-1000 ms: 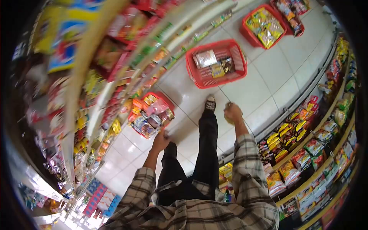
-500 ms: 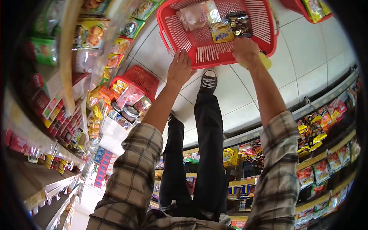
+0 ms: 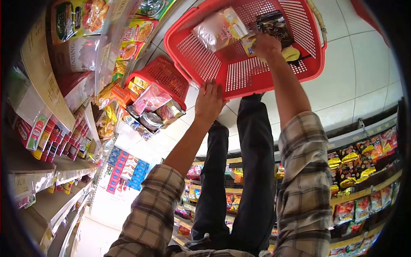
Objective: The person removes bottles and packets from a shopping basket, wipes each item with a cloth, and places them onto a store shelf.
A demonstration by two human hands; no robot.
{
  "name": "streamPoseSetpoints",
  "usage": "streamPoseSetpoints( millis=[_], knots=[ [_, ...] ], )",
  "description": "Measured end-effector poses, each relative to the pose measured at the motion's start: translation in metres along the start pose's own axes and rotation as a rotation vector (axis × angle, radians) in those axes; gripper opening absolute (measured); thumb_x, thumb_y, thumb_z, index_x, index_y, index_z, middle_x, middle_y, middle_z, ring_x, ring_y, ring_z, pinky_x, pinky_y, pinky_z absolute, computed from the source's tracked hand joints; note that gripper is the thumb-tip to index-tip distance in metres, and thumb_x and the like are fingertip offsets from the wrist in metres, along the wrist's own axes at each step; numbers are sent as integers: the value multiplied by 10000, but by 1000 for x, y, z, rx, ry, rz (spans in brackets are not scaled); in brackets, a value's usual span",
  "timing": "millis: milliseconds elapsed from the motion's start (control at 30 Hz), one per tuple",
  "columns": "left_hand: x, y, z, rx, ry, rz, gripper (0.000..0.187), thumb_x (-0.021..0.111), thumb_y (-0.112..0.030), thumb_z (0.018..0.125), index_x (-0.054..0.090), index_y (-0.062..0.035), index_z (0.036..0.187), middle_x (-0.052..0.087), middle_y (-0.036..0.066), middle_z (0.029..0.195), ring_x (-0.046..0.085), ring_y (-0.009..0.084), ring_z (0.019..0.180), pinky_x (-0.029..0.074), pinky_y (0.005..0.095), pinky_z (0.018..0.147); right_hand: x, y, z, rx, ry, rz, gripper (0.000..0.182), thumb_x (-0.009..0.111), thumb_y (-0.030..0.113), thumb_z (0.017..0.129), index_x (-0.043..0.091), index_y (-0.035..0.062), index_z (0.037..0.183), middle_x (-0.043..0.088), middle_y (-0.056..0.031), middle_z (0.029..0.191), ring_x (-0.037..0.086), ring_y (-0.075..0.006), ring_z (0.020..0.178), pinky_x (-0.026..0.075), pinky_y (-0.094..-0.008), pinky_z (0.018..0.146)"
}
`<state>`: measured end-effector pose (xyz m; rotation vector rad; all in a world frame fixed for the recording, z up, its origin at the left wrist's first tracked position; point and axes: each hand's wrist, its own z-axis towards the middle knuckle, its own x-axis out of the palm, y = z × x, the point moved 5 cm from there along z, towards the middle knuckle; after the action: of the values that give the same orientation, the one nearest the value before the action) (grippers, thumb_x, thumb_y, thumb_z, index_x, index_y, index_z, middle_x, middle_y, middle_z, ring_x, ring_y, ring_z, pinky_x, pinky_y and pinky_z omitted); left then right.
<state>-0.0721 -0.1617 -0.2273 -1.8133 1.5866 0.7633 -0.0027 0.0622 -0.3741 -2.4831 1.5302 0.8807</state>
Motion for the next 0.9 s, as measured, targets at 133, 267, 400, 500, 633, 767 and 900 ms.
streamPoseSetpoints(
  millis=[133,267,400,500,633,767,900],
  knots=[
    [23,15,-28,-72,65,-16,590,589,-486,844,572,-69,1262,520,163,1301,444,286,1216,324,452,1040,26,39,-4,29,-29,30,647,505,158,890,274,269,1485,639,-123,1192,642,-291,1063,528,-418,870],
    [35,37,-50,-60,31,9,614,618,-501,813,583,-67,1246,534,155,1269,467,279,1175,335,459,1019,30,67,-7,-21,-69,13,376,528,188,895,540,183,1271,659,-111,1144,646,-296,1048,530,-424,862],
    [45,48,-60,-70,47,-33,607,639,-493,798,593,-62,1222,538,166,1265,463,289,1186,333,459,1019,38,79,-14,-18,-29,1,313,549,185,881,619,178,1186,663,-112,1123,650,-294,1032,535,-415,849],
    [45,47,-61,-77,22,-35,601,647,-488,794,595,-72,1224,540,169,1252,454,293,1207,328,463,1023,36,84,-28,-85,-97,-60,295,562,161,863,651,187,1144,662,-107,1112,649,-284,1027,536,-396,844],
    [40,48,-61,-112,92,-123,551,666,-430,801,591,-83,1222,530,168,1271,449,308,1217,320,474,1042,26,83,-74,-278,-110,-2,357,595,110,813,643,201,1155,661,-101,1065,646,-281,1010,532,-372,840],
    [17,45,-70,-251,-34,-642,463,654,-350,836,586,-68,1197,534,159,1284,502,310,1164,352,470,1033,-12,86,-157,-511,-463,117,404,611,56,759,635,176,1144,657,-103,1014,644,-300,949,523,-378,801],
    [8,20,-97,-620,-75,-2045,407,530,-388,930,574,-92,1206,581,112,1228,522,258,1144,402,399,976,-66,100,-277,-570,-741,309,401,639,28,721,623,107,1114,647,-122,1002,632,-329,892,517,-382,756]
  ],
)
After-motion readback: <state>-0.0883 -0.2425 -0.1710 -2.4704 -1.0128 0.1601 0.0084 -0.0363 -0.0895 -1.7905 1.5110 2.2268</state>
